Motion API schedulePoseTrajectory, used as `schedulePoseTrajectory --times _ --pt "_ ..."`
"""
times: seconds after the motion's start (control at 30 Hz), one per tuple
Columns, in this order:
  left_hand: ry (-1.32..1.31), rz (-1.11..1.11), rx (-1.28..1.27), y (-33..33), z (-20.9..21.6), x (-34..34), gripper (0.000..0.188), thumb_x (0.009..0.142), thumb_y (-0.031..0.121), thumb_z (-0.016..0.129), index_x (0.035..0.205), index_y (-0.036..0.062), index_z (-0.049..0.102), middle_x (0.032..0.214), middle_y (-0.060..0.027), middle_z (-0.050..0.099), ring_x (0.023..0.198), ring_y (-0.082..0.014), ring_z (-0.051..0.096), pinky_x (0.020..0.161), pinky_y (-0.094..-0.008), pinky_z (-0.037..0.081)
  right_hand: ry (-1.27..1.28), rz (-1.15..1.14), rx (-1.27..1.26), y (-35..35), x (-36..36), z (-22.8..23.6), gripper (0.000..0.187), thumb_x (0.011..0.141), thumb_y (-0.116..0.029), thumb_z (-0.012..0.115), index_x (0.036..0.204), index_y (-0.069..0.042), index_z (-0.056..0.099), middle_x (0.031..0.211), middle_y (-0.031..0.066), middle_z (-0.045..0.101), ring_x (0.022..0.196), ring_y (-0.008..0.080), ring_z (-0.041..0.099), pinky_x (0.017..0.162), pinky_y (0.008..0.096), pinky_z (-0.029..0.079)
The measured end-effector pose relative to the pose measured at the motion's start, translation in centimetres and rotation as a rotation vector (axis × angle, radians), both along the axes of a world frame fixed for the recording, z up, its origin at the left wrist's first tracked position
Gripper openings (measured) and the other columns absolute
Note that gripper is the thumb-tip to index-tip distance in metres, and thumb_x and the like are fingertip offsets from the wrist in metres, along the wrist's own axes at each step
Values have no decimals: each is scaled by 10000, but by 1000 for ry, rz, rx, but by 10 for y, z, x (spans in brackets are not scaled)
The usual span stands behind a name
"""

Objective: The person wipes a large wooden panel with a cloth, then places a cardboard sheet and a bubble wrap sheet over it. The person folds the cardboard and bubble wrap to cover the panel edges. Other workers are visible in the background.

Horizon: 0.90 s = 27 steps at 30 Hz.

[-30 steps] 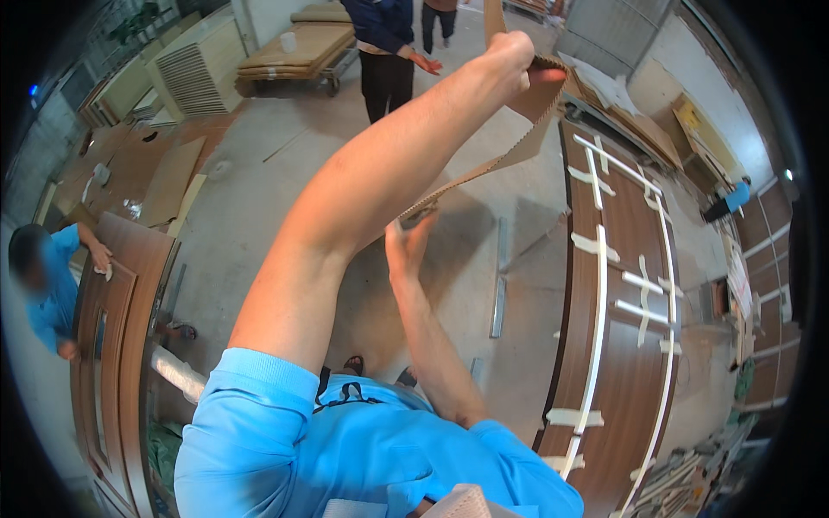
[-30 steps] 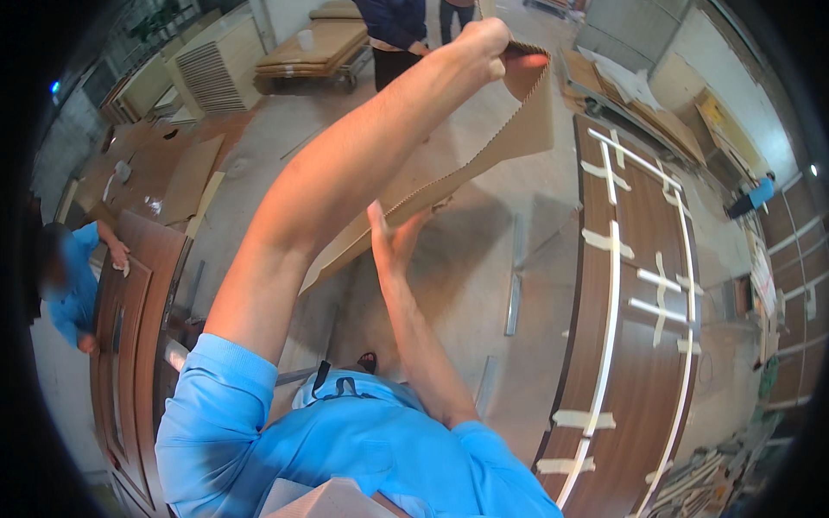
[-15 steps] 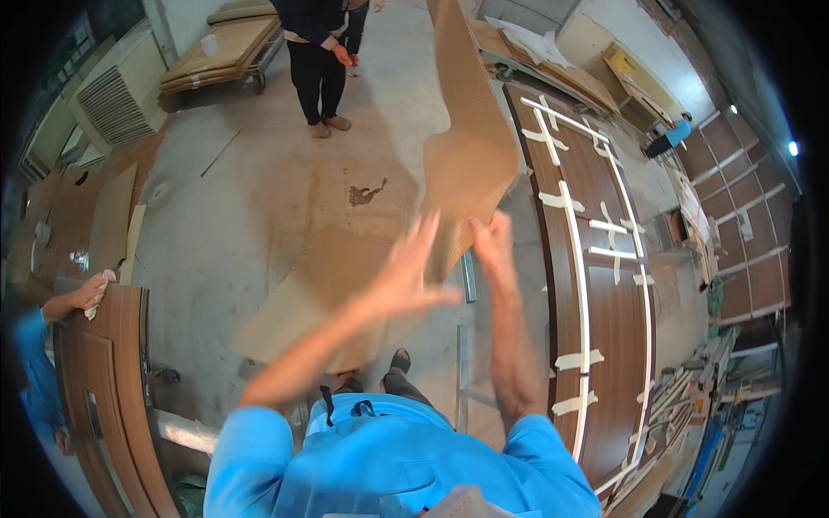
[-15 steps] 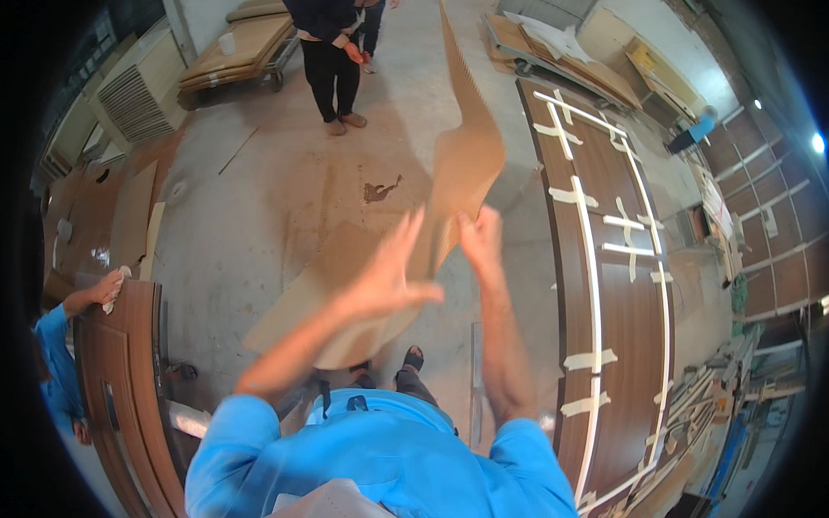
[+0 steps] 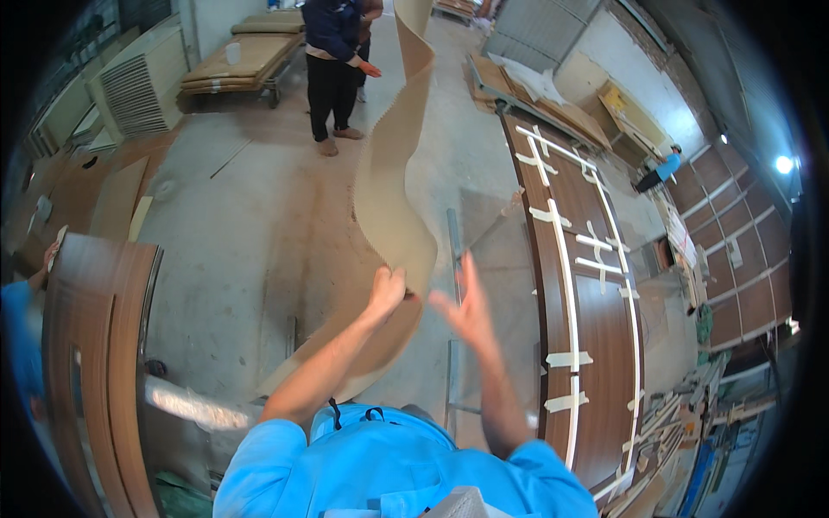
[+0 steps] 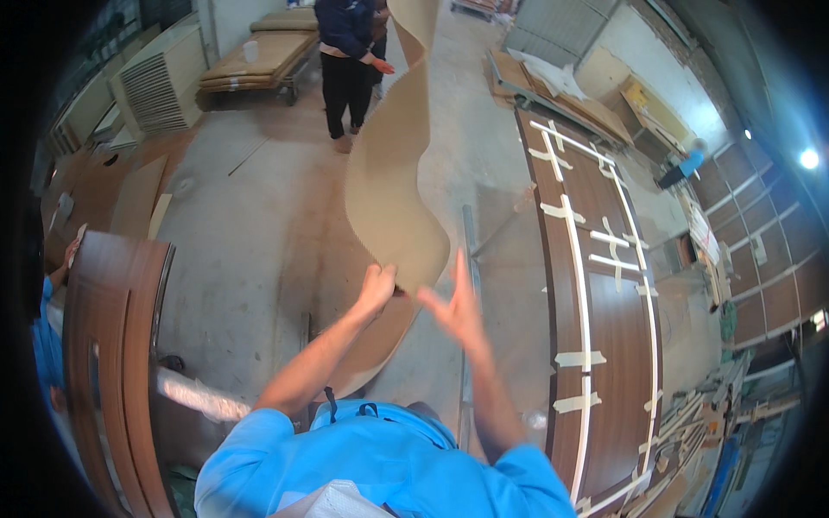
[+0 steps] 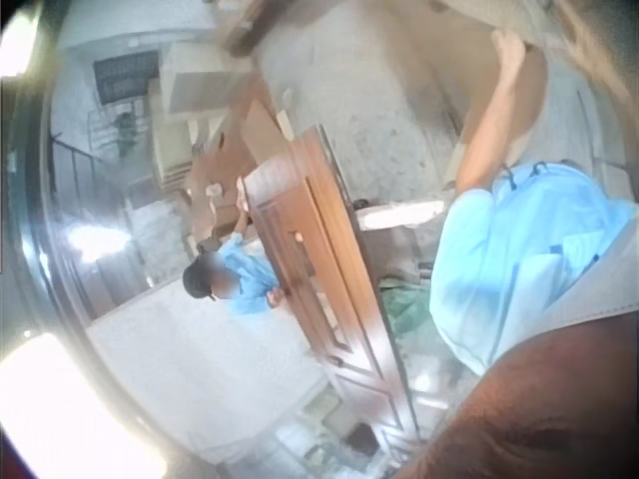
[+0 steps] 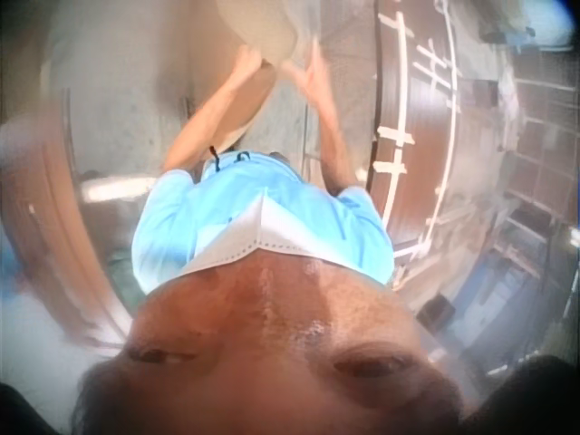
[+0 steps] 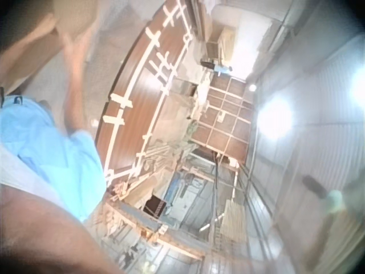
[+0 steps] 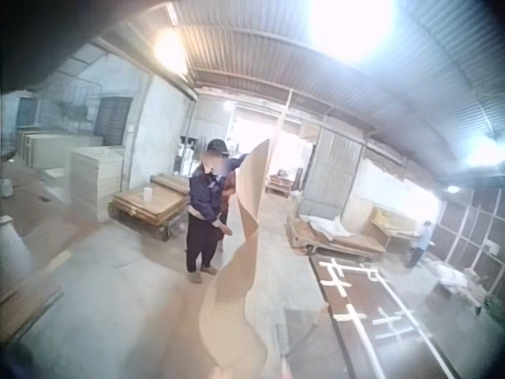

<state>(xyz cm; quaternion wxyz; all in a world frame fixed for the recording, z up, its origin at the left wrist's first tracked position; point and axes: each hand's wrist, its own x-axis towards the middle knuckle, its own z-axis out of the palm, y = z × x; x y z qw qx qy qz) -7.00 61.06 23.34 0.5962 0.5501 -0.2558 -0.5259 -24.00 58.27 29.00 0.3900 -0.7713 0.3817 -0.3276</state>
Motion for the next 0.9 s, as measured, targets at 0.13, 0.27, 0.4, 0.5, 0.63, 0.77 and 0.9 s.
schedulePoseTrajectory --times 0.13,0.27,0.4,0.5,0.63,0.77,0.9 --pt "283 152 -59 -24 41 -53 327 928 111 364 1032 -93 597 956 -181 665 828 -272 664 684 -368 586 83 -46 290 121 -45 -101 1229 719 -432 821 1474 104 12 1539 327 89 1449 385 118 1165 446 175" --pt "318 137 -128 -39 64 -121 269 930 85 348 1099 -95 457 994 -207 619 758 -305 674 647 -377 600 7 -211 416 159 -75 -153 1206 745 -494 770 1470 113 21 1514 360 130 1432 406 183 1160 421 199" --pt "268 243 16 -48 73 -190 287 915 71 346 1084 -96 507 1028 -217 619 831 -306 673 701 -386 612 -47 -319 331 153 -91 -150 1112 804 -512 699 1465 119 65 1492 370 192 1394 423 274 1122 404 273" --pt "336 314 60 -51 80 -209 269 919 70 366 1118 -92 446 1092 -225 561 767 -315 674 619 -361 626 -309 -265 218 150 -97 -137 996 845 -432 656 1458 121 98 1461 366 272 1315 416 404 1033 420 371" --pt "411 339 69 -43 106 -217 281 927 95 363 1127 -86 443 1130 -234 557 840 -339 674 715 -397 608 -233 -409 166 146 -98 -131 619 877 -289 595 1289 137 417 1171 316 564 1024 420 608 866 419 475" --pt "289 52 -96 -13 110 -195 468 970 272 450 1275 -82 414 1260 -238 532 1073 -338 615 872 -429 543 -101 -335 257 151 -128 -128 309 893 -175 557 1025 97 621 873 208 679 794 391 666 736 404 514" --pt "-502 4 -307 74 15 -116 794 923 520 541 1476 5 293 1452 -193 416 1325 -317 423 1094 -418 339 -175 -146 591 153 -189 -78 197 906 -105 554 1013 35 641 888 119 693 716 170 663 580 306 540"
